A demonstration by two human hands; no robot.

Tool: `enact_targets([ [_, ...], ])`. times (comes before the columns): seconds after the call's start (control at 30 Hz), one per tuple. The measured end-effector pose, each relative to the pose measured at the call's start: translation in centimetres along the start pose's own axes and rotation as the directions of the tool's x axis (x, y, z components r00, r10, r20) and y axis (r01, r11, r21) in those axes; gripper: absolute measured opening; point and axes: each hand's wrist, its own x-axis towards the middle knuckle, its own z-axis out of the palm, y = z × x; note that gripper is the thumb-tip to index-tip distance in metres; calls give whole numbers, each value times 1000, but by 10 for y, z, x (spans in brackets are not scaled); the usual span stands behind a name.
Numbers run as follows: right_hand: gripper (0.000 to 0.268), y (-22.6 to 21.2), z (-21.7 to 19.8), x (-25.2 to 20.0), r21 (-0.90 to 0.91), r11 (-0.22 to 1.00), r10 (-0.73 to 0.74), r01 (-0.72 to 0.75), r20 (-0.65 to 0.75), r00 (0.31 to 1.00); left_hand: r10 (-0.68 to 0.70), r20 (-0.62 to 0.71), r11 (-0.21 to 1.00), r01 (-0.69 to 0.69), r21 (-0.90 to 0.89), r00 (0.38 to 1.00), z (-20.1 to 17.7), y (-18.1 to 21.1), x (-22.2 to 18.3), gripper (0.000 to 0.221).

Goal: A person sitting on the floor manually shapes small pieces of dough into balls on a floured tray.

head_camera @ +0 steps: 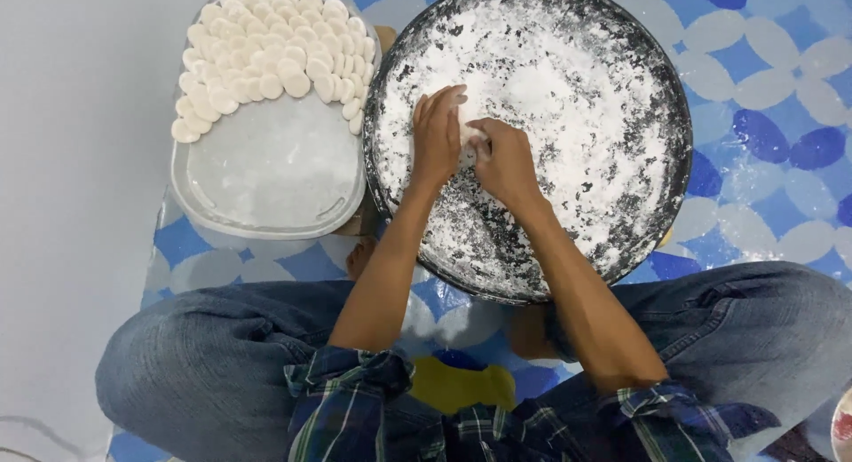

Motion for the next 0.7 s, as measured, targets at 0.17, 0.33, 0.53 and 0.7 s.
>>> enact_targets([
  [0.17,23,-13,-2,0,-51,990,-129,128,-9,992,41,2,997,-41,61,999,1,-18,1,36],
  [0.33,22,-47,-28,1,27,975,-219,220,-46,975,70,-32,997,-70,-16,997,-1,-21,2,33],
  [0.53,24,-80,-65,2,247,937,-206,248,-184,961,88,-152,994,-96,-45,984,15,-30,5,27],
  [0.7,30,-109,-126,0,431,798,-328,421,-276,903,-93,-97,989,81,-120,991,8,-13,9,24],
])
